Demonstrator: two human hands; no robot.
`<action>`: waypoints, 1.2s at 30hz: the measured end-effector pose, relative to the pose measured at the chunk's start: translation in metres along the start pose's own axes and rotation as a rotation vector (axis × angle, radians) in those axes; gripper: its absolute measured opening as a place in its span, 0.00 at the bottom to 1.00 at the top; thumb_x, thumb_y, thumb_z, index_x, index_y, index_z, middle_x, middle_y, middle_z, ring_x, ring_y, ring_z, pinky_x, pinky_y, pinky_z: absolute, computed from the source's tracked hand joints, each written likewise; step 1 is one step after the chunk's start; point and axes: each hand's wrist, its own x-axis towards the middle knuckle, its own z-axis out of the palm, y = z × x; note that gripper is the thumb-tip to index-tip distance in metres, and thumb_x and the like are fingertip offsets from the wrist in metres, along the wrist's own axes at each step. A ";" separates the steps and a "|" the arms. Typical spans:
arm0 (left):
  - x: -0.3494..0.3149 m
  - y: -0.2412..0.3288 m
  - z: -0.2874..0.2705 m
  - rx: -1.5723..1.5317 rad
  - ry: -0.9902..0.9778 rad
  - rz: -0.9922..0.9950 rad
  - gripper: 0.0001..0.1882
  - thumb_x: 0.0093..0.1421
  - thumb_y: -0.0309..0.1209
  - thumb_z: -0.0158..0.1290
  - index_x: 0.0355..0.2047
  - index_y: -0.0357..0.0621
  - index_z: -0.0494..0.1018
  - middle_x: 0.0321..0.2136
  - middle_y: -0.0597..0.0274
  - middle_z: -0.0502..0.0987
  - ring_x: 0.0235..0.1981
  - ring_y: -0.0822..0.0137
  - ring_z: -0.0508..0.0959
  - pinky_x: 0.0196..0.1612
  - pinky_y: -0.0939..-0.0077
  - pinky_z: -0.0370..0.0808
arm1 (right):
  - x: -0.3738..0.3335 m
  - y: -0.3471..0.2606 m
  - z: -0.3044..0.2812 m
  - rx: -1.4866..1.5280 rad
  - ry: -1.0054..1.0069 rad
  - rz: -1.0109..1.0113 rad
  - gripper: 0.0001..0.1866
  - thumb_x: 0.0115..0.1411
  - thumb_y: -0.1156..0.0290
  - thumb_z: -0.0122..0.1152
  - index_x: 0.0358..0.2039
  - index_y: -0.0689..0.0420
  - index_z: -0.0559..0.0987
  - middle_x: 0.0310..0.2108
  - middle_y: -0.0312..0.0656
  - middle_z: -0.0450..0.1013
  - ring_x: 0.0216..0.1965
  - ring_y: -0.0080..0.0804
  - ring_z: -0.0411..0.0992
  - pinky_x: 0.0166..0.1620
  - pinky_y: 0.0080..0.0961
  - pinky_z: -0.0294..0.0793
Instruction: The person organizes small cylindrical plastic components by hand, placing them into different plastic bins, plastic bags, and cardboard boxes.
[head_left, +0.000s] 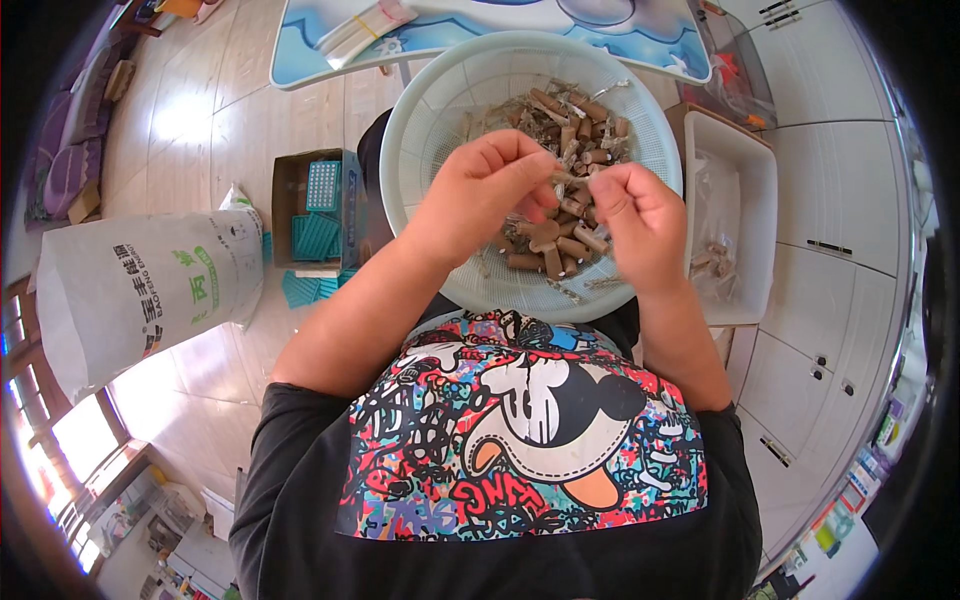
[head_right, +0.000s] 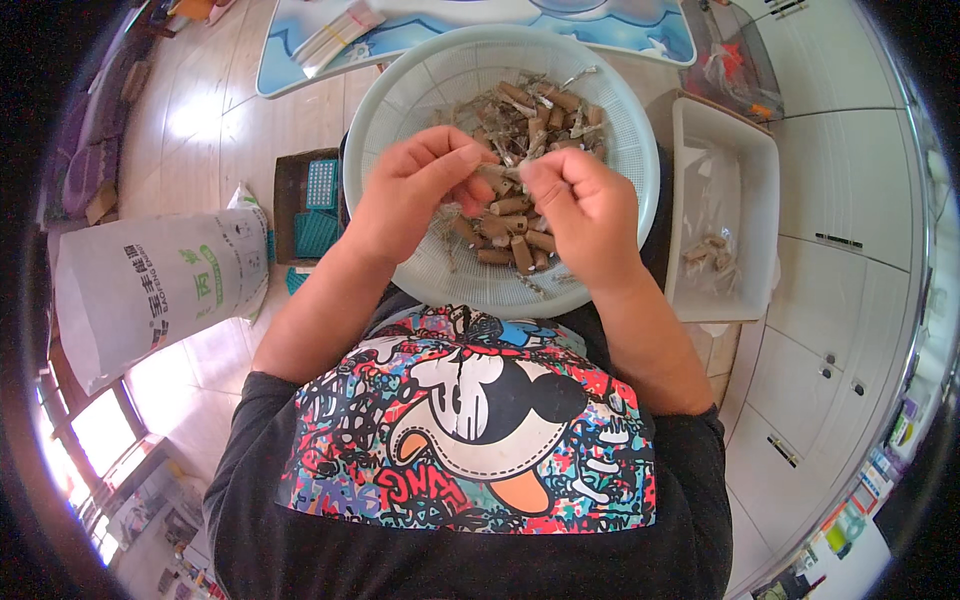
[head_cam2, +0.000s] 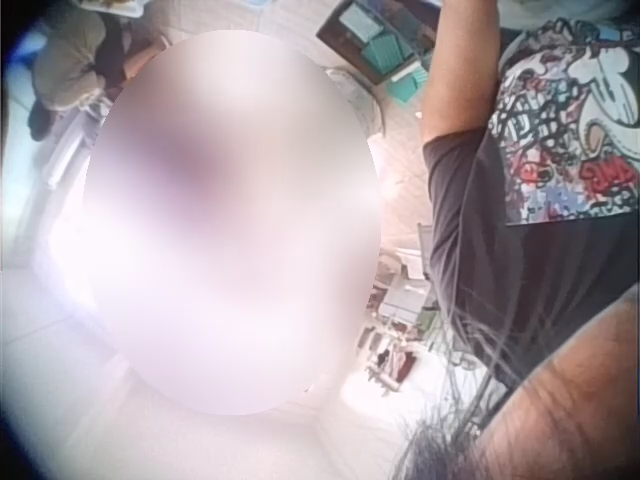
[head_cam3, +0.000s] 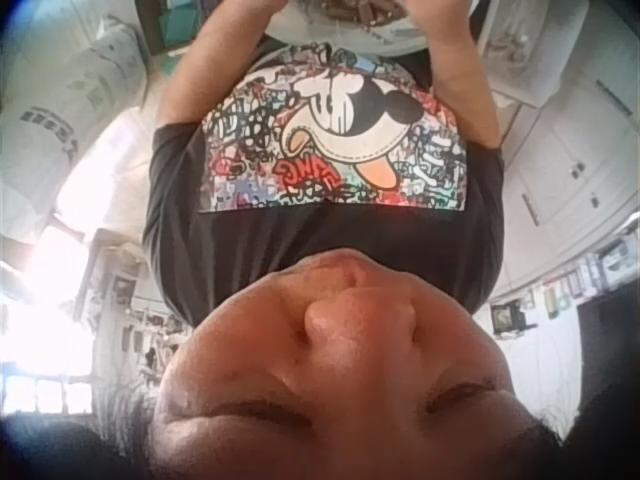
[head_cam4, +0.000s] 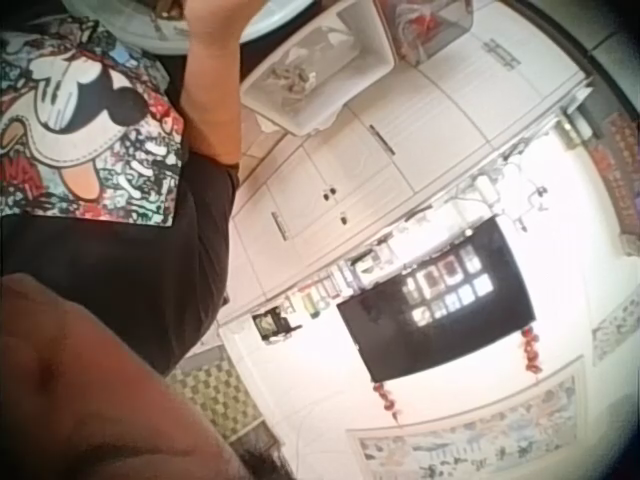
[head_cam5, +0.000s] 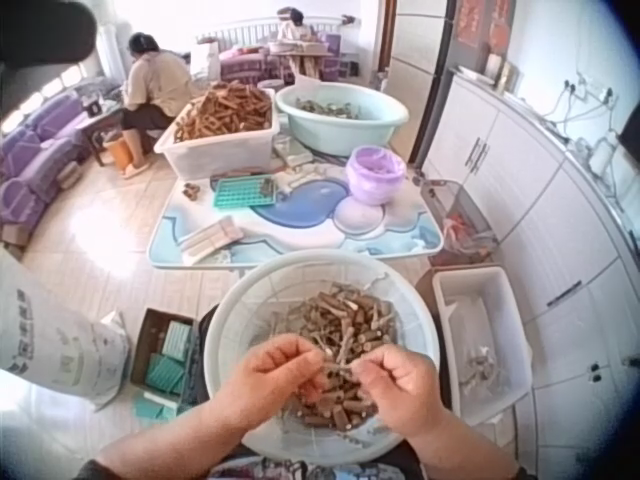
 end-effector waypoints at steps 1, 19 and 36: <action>0.000 -0.003 0.002 -0.001 -0.001 0.001 0.06 0.57 0.28 0.48 0.31 0.38 0.70 0.24 0.64 0.73 0.23 0.77 0.72 0.27 0.85 0.69 | 0.001 0.001 -0.002 -0.001 0.000 -0.001 0.08 0.56 0.69 0.55 0.28 0.61 0.74 0.19 0.30 0.66 0.20 0.14 0.62 0.21 0.12 0.60; 0.002 -0.031 -0.001 -0.072 -0.176 0.080 0.11 0.57 0.29 0.49 0.39 0.39 0.65 0.31 0.67 0.72 0.34 0.74 0.72 0.37 0.83 0.68 | 0.003 0.005 0.008 0.787 0.031 0.351 0.07 0.56 0.69 0.55 0.30 0.59 0.71 0.18 0.33 0.66 0.15 0.12 0.56 0.18 0.10 0.53; -0.002 -0.025 0.001 -0.059 0.132 -0.063 0.13 0.55 0.31 0.53 0.34 0.37 0.64 0.26 0.64 0.71 0.27 0.78 0.71 0.28 0.87 0.69 | 0.000 0.003 0.019 0.163 -0.153 0.072 0.08 0.53 0.80 0.55 0.35 0.65 0.72 0.25 0.35 0.70 0.27 0.18 0.70 0.28 0.14 0.69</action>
